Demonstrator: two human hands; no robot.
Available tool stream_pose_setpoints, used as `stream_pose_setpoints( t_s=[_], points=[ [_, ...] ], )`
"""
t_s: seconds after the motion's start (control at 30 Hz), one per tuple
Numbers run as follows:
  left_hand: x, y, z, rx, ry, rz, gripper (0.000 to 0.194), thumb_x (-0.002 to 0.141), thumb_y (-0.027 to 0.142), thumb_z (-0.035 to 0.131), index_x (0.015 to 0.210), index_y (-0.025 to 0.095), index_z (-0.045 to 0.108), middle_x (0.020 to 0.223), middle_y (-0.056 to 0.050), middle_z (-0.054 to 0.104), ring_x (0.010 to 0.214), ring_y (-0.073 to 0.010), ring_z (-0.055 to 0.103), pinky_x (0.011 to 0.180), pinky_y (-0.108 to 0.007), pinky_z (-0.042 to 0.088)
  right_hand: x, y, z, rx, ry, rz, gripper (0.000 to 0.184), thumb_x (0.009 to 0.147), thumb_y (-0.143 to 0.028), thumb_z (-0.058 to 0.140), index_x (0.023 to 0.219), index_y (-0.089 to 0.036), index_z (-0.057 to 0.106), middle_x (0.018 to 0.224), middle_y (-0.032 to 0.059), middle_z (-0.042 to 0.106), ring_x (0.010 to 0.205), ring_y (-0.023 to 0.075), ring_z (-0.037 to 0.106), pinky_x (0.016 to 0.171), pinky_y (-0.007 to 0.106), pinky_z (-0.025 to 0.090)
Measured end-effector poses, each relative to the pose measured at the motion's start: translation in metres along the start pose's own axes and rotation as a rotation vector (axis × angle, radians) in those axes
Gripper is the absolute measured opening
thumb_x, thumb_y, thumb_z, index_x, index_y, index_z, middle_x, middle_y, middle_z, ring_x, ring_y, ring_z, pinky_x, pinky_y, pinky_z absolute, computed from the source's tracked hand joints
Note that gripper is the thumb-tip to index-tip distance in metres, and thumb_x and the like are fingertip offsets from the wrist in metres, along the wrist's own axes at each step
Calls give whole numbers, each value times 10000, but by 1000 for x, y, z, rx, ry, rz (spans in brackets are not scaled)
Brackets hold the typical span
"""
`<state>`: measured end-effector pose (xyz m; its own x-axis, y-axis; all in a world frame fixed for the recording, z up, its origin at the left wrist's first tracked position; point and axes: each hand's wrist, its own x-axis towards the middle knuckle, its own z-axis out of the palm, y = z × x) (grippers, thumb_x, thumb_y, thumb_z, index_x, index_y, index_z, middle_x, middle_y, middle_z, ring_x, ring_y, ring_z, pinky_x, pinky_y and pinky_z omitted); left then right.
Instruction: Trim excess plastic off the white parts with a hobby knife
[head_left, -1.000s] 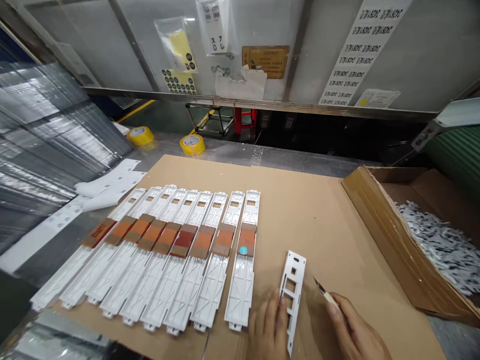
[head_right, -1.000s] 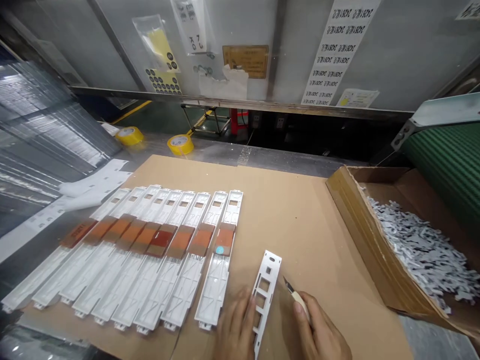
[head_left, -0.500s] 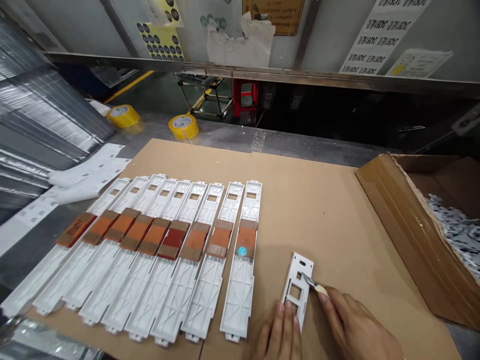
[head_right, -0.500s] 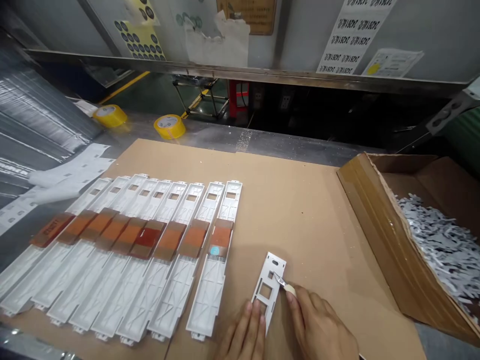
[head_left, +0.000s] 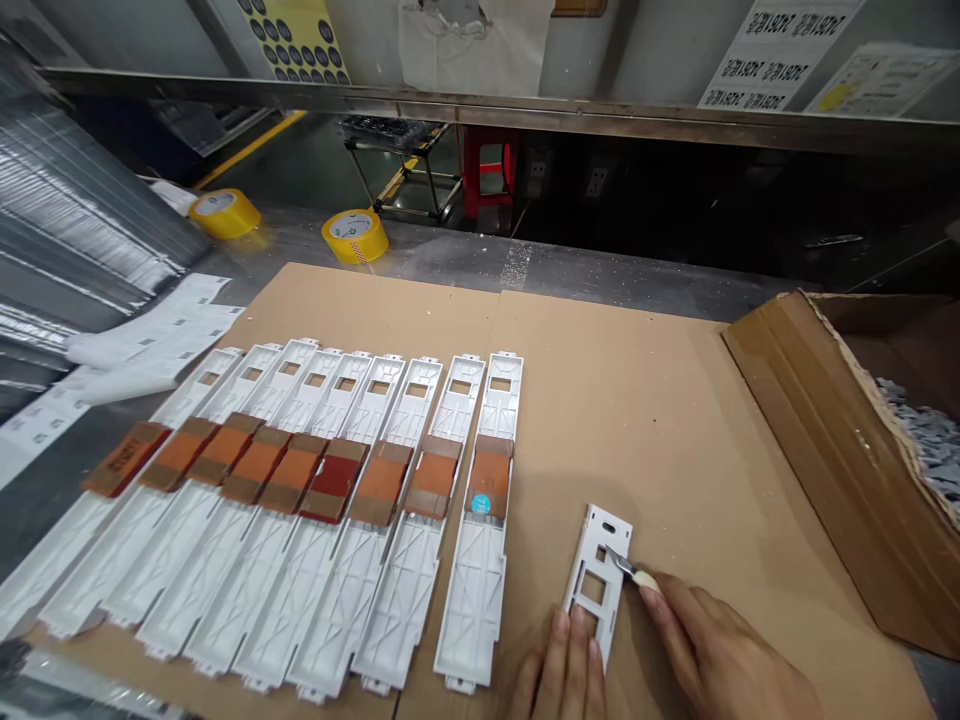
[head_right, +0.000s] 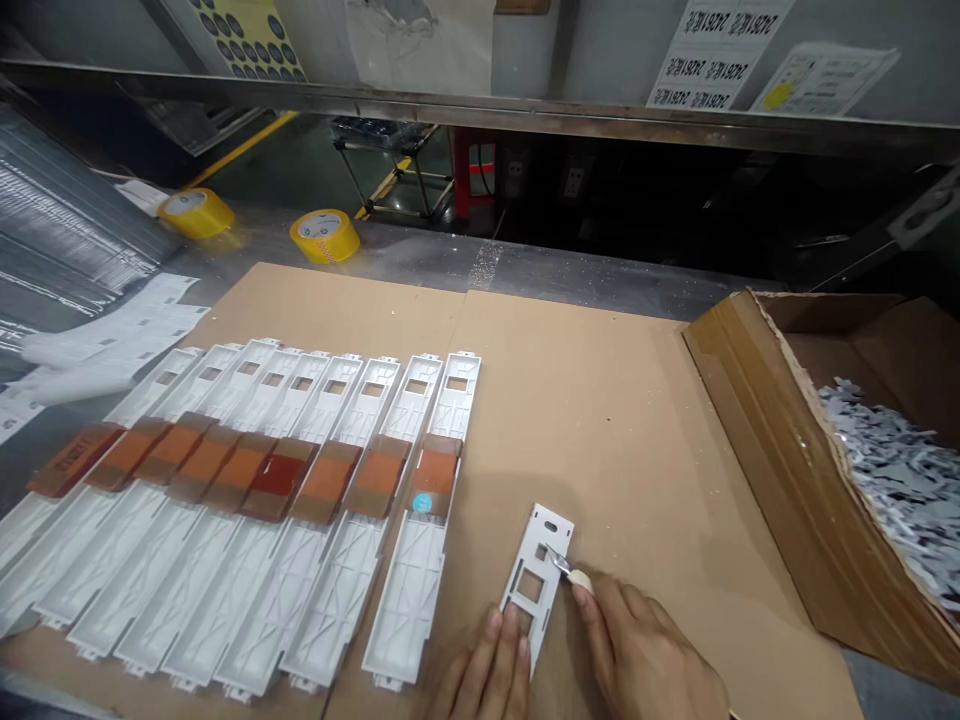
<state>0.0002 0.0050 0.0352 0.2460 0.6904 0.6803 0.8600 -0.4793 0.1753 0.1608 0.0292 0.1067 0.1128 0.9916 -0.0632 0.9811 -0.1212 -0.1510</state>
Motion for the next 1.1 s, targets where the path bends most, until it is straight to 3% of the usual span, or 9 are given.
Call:
stream_pose_setpoints(
  t_s=[0.17,0.3,0.43,0.67,0.9,1.1],
  points=[
    [-8,1,2,10,-9,4,237,865,74,457,843,168,673,946,-44,728,957,-178,660,819,-282,425,3,-2,0,-7,33,10,397,927,-512,289,824,-345,634,726,-90,699,620,136,690,408,250,529],
    [-14,2,3,29,-28,19,178,846,93,511,875,168,670,985,-62,720,1080,-198,612,888,-272,425,4,4,1,-28,-61,-4,346,924,-496,322,852,-362,633,757,-99,703,637,129,692,409,233,514],
    [-14,2,3,7,-22,3,238,855,71,460,875,173,674,1004,-48,717,1159,-187,558,945,-284,407,1,11,4,-54,-139,-14,303,930,-478,336,910,-375,620,764,-101,702,651,131,694,425,232,515],
    [-11,2,6,12,19,0,249,849,66,454,832,181,674,959,-31,727,1178,-182,544,882,-285,424,-1,7,5,-115,-71,-82,262,931,-441,364,870,-339,597,663,-90,668,554,149,671,354,243,473],
    [-5,0,2,23,-1,18,298,865,39,411,827,178,671,928,-26,731,917,-163,667,719,-292,410,-3,3,7,-174,-61,-75,261,934,-420,371,879,-320,605,674,-65,679,514,166,657,352,253,456],
    [-1,2,1,25,5,9,323,865,35,377,808,168,665,905,-22,733,842,-159,681,660,-292,407,4,12,2,27,-215,20,349,936,-485,314,942,-365,643,811,-70,722,650,158,696,437,241,510]
  ],
)
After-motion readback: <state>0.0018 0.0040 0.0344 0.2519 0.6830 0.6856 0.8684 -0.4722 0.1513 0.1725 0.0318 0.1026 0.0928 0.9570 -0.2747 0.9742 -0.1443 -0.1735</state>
